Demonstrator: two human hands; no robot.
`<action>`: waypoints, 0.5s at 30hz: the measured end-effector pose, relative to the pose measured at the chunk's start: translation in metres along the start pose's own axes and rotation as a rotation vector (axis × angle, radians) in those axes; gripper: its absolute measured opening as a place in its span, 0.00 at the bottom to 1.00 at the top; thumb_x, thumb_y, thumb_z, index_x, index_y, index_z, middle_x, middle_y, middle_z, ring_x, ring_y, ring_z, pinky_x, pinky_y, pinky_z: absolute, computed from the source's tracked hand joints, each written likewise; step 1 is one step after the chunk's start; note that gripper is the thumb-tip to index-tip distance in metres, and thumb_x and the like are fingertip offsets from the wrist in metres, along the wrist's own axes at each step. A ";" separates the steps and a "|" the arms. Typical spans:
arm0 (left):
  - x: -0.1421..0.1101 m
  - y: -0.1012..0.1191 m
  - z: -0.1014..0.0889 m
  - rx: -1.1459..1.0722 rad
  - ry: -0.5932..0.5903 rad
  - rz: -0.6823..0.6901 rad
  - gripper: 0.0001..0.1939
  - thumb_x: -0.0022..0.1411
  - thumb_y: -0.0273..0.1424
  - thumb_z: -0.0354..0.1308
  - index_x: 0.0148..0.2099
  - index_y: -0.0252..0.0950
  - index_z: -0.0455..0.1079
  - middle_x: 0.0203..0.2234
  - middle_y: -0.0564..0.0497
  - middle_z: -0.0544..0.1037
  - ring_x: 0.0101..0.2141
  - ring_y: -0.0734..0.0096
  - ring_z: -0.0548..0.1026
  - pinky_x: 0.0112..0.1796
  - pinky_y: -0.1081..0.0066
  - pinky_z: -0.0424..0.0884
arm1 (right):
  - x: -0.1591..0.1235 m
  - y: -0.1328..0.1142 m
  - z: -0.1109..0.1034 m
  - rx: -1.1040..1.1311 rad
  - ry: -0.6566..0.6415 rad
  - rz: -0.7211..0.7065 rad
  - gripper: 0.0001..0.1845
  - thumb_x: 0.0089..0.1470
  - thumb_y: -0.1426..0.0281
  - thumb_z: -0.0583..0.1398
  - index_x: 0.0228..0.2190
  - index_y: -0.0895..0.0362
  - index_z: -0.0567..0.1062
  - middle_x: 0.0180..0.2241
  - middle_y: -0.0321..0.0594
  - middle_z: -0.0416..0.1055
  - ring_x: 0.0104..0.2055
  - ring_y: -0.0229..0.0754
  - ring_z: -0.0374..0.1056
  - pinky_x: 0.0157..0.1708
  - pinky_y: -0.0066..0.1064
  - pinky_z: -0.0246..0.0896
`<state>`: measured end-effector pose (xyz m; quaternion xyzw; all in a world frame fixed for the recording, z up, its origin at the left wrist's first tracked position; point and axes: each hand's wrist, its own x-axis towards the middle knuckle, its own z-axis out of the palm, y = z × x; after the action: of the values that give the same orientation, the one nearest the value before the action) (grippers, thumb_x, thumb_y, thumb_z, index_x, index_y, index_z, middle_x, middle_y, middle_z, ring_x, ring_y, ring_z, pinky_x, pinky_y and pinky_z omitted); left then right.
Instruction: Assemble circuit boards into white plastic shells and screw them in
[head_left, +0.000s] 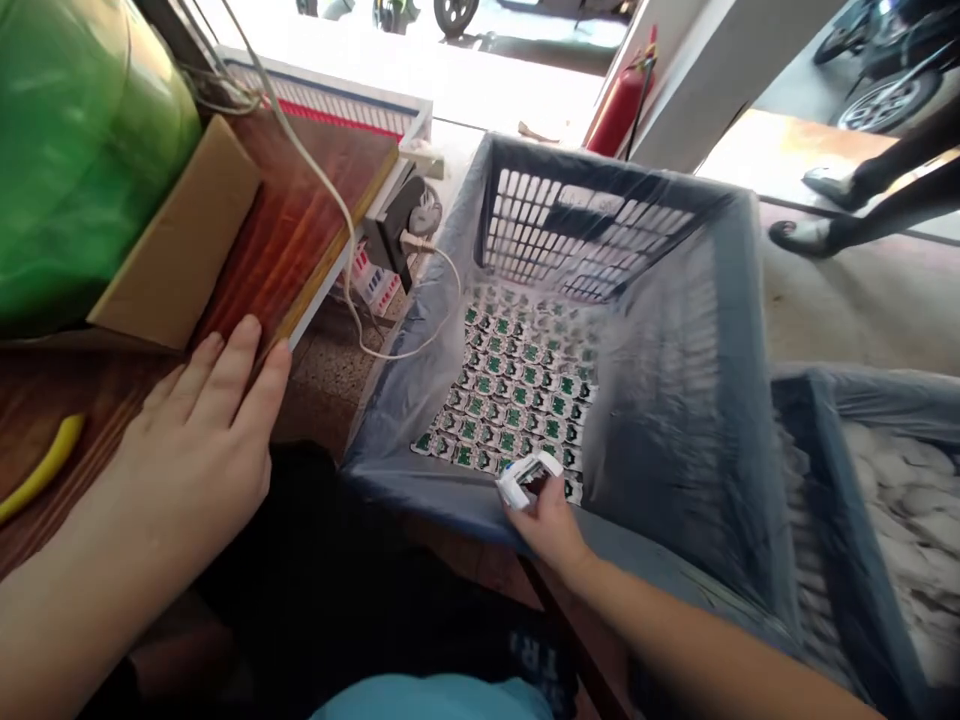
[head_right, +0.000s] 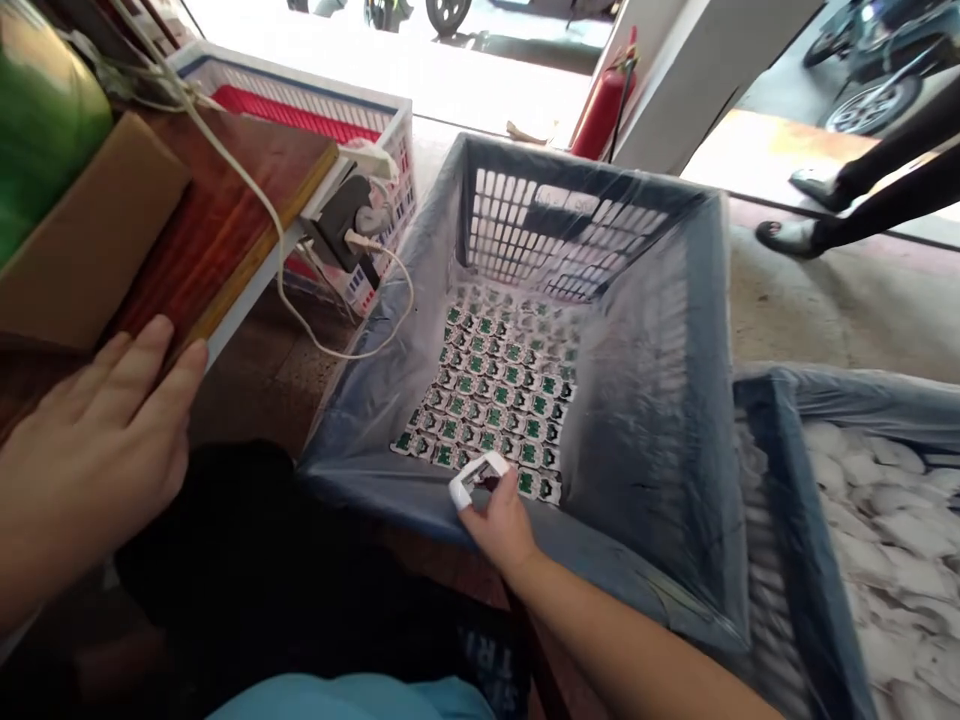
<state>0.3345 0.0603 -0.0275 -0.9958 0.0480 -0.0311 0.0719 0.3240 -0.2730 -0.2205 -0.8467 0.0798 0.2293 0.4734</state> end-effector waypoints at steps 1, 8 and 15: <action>0.001 0.001 -0.001 0.009 -0.002 -0.010 0.41 0.63 0.22 0.45 0.70 0.42 0.25 0.68 0.39 0.39 0.65 0.43 0.44 0.58 0.43 0.53 | 0.000 -0.001 0.000 -0.001 -0.034 0.052 0.38 0.46 0.62 0.64 0.53 0.58 0.53 0.43 0.50 0.69 0.38 0.48 0.70 0.45 0.46 0.65; 0.006 0.008 -0.006 0.046 -0.039 -0.022 0.27 0.66 0.22 0.39 0.67 0.24 0.48 0.67 0.31 0.45 0.64 0.41 0.48 0.58 0.46 0.54 | 0.045 -0.029 0.034 0.102 -0.277 0.304 0.19 0.59 0.65 0.59 0.49 0.59 0.67 0.45 0.43 0.68 0.41 0.41 0.69 0.40 0.37 0.69; 0.010 0.010 -0.016 -0.006 -0.054 -0.009 0.27 0.65 0.20 0.39 0.65 0.21 0.52 0.66 0.30 0.49 0.63 0.41 0.51 0.58 0.48 0.55 | 0.079 -0.050 0.086 0.071 -0.296 0.465 0.18 0.60 0.64 0.58 0.48 0.59 0.68 0.46 0.44 0.68 0.42 0.41 0.69 0.40 0.37 0.70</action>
<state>0.3419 0.0467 -0.0123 -0.9967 0.0418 -0.0043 0.0700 0.3845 -0.1673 -0.2569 -0.7457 0.2101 0.4501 0.4441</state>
